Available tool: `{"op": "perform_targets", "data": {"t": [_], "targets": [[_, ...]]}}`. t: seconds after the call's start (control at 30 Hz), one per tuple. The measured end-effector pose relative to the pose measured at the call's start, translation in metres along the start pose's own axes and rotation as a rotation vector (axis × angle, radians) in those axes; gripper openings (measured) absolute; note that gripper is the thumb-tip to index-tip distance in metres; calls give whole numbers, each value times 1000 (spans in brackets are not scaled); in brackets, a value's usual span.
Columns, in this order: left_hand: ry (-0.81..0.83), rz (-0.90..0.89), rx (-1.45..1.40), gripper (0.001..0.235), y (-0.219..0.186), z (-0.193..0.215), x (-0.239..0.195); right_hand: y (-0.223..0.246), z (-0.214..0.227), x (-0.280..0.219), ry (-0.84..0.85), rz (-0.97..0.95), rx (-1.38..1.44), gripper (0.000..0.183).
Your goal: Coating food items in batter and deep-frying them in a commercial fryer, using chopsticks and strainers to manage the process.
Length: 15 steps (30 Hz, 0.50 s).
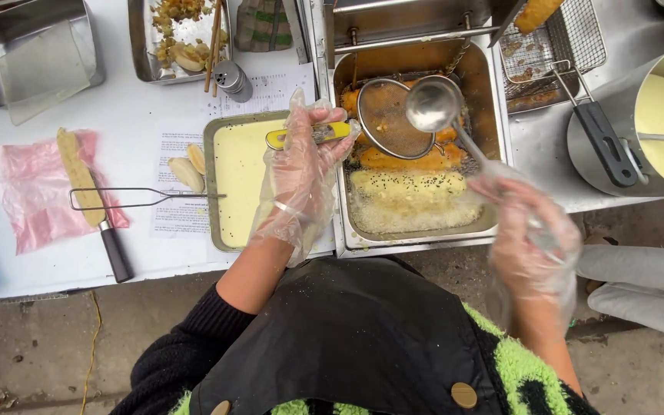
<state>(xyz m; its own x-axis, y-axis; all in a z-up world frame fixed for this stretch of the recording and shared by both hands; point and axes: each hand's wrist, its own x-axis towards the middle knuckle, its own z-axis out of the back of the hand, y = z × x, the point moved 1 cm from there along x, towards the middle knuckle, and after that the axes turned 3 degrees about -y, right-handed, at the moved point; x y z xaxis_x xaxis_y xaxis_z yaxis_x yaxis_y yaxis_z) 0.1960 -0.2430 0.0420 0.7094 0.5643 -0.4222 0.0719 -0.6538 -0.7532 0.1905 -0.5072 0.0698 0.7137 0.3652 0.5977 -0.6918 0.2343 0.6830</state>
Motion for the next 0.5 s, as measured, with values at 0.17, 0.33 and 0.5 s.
{"op": "perform_targets", "data": {"t": [0.17,0.33,0.5], "targets": [[62,-67,127,50,-6,1,6,-85,77,-59,-109,316,-791,34],[-17,42,160,57,-15,-16,11,-3,31,-16,52,-666,165,28],[132,17,114,42,-1,-4,24,-11,-38,-7,261,-709,188,31]]}}
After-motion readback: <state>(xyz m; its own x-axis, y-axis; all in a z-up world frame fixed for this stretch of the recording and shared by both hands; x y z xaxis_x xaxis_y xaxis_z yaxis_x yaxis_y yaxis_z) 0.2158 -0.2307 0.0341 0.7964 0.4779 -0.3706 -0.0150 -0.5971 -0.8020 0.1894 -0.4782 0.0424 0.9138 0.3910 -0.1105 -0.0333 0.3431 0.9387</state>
